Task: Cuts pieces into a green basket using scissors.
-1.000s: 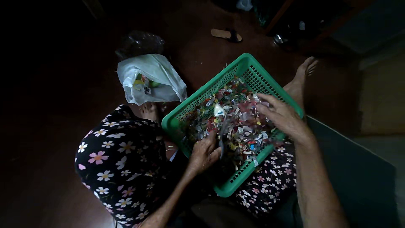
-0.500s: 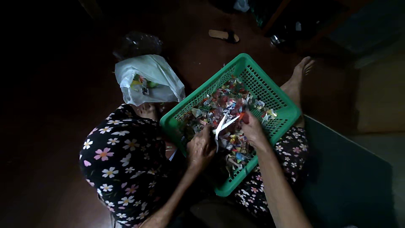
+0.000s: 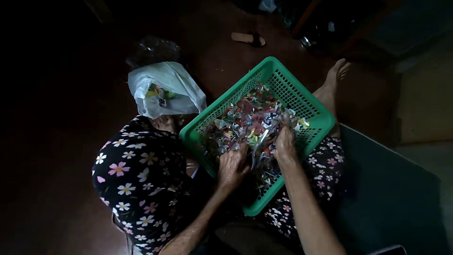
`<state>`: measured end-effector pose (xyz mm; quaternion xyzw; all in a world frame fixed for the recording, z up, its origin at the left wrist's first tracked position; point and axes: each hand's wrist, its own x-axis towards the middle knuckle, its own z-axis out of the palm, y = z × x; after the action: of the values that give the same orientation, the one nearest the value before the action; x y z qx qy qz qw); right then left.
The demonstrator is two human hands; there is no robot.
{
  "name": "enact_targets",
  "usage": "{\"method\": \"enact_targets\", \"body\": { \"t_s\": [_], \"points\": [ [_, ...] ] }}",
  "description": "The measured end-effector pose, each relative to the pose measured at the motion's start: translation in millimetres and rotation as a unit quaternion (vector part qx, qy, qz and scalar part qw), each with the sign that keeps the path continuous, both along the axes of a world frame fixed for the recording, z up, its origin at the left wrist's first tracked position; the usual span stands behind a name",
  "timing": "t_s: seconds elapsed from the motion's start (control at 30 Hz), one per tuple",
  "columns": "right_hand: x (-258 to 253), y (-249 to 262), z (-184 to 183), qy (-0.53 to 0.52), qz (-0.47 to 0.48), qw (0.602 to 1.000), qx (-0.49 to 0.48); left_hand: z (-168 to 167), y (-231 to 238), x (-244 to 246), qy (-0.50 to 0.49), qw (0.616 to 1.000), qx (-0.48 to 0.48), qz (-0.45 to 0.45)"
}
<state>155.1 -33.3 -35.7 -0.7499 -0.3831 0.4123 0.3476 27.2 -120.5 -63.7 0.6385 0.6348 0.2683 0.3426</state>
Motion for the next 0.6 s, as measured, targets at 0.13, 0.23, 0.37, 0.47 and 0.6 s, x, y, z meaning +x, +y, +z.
{"method": "enact_targets", "body": {
  "t_s": [0.13, 0.23, 0.37, 0.47, 0.6],
  "points": [
    [3.5, 1.0, 6.3, 0.012, -0.004, 0.999, 0.03, 6.5, 7.4, -2.5, -0.021, 0.998, -0.034, -0.046],
    [6.2, -3.7, -0.5, -0.046, 0.031, 0.997, 0.049, 26.8, 21.6, -7.3, -0.009, 0.99, -0.101, -0.093],
    [-0.9, -10.0, -2.1, -0.051, 0.022, 0.998, 0.03, 39.5, 34.1, -8.2, 0.025, 0.989, -0.108, -0.099],
    [-2.3, -9.8, -1.3, -0.06, 0.016, 0.997, 0.039, 22.4, 30.2, -4.9, 0.01, 0.996, -0.058, -0.071],
    [6.0, -10.4, -1.6, -0.072, 0.019, 0.996, 0.046, 4.0, 22.2, -0.3, -0.033, 0.996, -0.064, -0.053]
  ]
}}
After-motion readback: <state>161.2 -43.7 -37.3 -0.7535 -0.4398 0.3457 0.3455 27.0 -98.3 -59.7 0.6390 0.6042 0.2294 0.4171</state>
